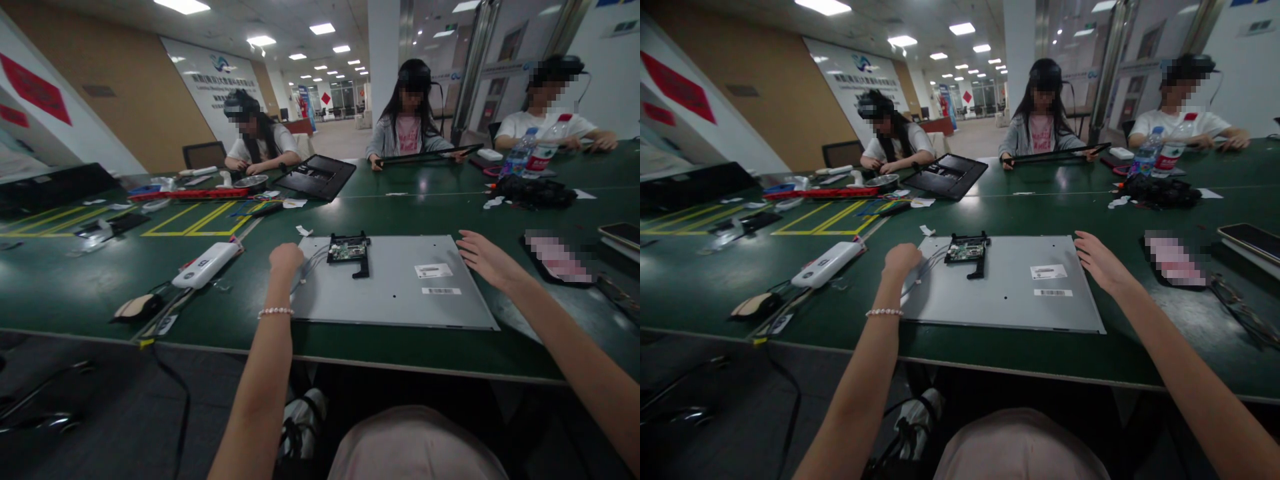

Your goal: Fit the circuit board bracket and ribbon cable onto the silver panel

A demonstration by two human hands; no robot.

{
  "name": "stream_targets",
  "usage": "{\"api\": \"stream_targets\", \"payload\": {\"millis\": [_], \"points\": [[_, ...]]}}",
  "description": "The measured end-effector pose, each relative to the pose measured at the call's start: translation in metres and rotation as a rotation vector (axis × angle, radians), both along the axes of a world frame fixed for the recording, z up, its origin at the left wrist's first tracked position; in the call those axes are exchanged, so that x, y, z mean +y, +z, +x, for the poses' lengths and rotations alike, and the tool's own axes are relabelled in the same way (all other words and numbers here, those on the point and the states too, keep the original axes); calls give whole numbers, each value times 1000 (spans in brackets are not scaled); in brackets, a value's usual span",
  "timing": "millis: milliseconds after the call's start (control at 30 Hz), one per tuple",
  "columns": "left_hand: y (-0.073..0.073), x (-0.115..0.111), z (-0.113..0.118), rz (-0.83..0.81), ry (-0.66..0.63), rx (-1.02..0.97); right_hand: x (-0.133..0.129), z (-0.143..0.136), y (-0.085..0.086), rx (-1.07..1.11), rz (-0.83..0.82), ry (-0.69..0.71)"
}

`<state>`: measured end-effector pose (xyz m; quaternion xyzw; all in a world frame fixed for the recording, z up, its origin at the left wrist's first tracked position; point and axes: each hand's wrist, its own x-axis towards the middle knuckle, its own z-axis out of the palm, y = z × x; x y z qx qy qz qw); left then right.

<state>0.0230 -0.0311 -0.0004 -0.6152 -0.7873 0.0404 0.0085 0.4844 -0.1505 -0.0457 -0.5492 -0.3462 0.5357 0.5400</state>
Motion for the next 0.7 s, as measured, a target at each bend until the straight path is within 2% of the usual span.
{"api": "stream_targets", "payload": {"millis": [167,267,433,567,700], "points": [[-1,-3,12,12,-39,34,-5,-3,2,-276,55,48],[1,-5,17,14,-63,57,-3,-4,-1,-589,78,50],[4,-9,21,28,-117,88,7,6,-16,-1092,200,111],[6,-11,24,39,-166,109,5,12,-23,-1296,188,157],[6,-12,29,37,-227,112,0,13,-20,-1424,114,205]]}}
